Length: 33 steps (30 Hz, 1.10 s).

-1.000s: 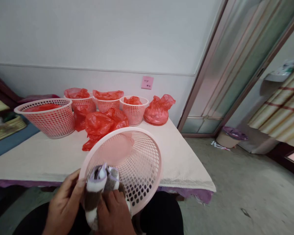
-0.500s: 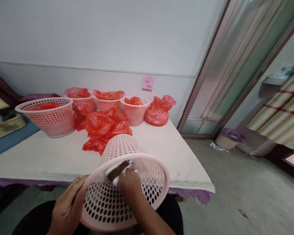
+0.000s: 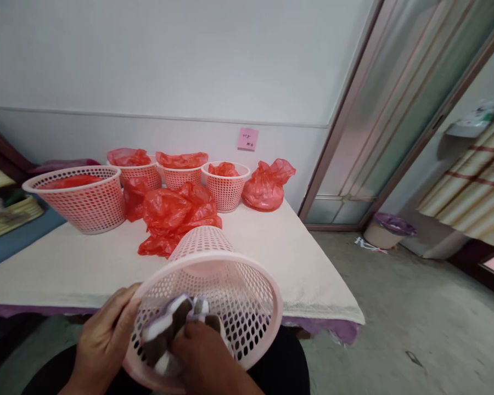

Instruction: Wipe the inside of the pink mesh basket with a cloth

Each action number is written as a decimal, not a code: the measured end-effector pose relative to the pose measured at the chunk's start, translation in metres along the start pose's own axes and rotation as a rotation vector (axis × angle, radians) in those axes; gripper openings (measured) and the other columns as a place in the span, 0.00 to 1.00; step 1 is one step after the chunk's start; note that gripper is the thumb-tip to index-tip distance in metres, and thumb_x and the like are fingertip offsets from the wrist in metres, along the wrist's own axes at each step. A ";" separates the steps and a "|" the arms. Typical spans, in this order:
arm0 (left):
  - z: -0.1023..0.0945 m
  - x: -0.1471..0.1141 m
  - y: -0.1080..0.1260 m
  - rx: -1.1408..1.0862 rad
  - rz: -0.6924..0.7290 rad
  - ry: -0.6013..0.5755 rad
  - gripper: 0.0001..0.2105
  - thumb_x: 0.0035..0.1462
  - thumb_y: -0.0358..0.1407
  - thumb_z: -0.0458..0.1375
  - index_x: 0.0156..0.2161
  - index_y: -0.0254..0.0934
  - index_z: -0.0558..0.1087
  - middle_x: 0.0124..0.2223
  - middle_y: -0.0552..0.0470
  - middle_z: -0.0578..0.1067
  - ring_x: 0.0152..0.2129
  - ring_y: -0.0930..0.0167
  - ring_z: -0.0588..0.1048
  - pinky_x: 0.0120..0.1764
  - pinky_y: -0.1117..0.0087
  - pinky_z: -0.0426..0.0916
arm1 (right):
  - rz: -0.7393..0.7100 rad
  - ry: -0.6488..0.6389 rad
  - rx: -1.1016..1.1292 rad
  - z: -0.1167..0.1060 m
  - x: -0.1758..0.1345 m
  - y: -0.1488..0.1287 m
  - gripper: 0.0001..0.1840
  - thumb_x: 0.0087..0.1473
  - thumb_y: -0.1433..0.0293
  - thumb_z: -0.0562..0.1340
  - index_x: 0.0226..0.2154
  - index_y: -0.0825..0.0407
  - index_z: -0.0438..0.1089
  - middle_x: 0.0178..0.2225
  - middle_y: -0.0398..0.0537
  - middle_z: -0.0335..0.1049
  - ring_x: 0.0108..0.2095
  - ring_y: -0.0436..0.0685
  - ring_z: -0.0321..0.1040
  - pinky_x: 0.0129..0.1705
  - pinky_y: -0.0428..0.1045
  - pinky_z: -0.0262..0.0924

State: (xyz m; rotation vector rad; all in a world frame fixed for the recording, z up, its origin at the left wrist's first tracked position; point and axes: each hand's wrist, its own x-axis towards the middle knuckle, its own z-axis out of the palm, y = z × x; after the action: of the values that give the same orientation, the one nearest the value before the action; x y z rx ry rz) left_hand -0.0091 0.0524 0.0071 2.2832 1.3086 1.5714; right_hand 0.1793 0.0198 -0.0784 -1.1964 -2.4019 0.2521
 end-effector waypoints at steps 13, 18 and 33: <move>0.007 0.034 0.027 -0.269 -0.373 -0.076 0.13 0.59 0.45 0.58 0.43 0.40 0.75 0.36 0.55 0.79 0.32 0.74 0.76 0.35 0.78 0.69 | -0.069 0.328 -0.147 0.000 -0.014 -0.017 0.27 0.48 0.65 0.64 0.51 0.55 0.65 0.37 0.56 0.71 0.33 0.63 0.65 0.29 0.56 0.63; 0.016 -0.004 0.030 -0.241 -0.415 -0.050 0.16 0.60 0.45 0.56 0.49 0.39 0.73 0.44 0.50 0.80 0.35 0.71 0.79 0.35 0.75 0.73 | 0.106 0.361 0.350 -0.029 0.006 -0.037 0.35 0.50 0.72 0.63 0.61 0.47 0.56 0.53 0.54 0.64 0.51 0.61 0.62 0.51 0.55 0.63; 0.012 -0.008 0.011 -0.089 -0.031 -0.098 0.12 0.63 0.34 0.53 0.51 0.39 0.72 0.43 0.49 0.78 0.40 0.69 0.78 0.42 0.73 0.71 | 0.428 0.065 -0.413 -0.017 0.008 0.042 0.10 0.52 0.82 0.59 0.34 0.56 0.73 0.35 0.60 0.72 0.36 0.63 0.70 0.33 0.53 0.64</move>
State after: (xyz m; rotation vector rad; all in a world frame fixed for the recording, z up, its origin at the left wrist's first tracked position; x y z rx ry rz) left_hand 0.0064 0.0450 0.0009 2.2445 1.2201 1.4574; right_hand 0.2126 0.0509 -0.0754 -1.8712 -2.1789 -0.1641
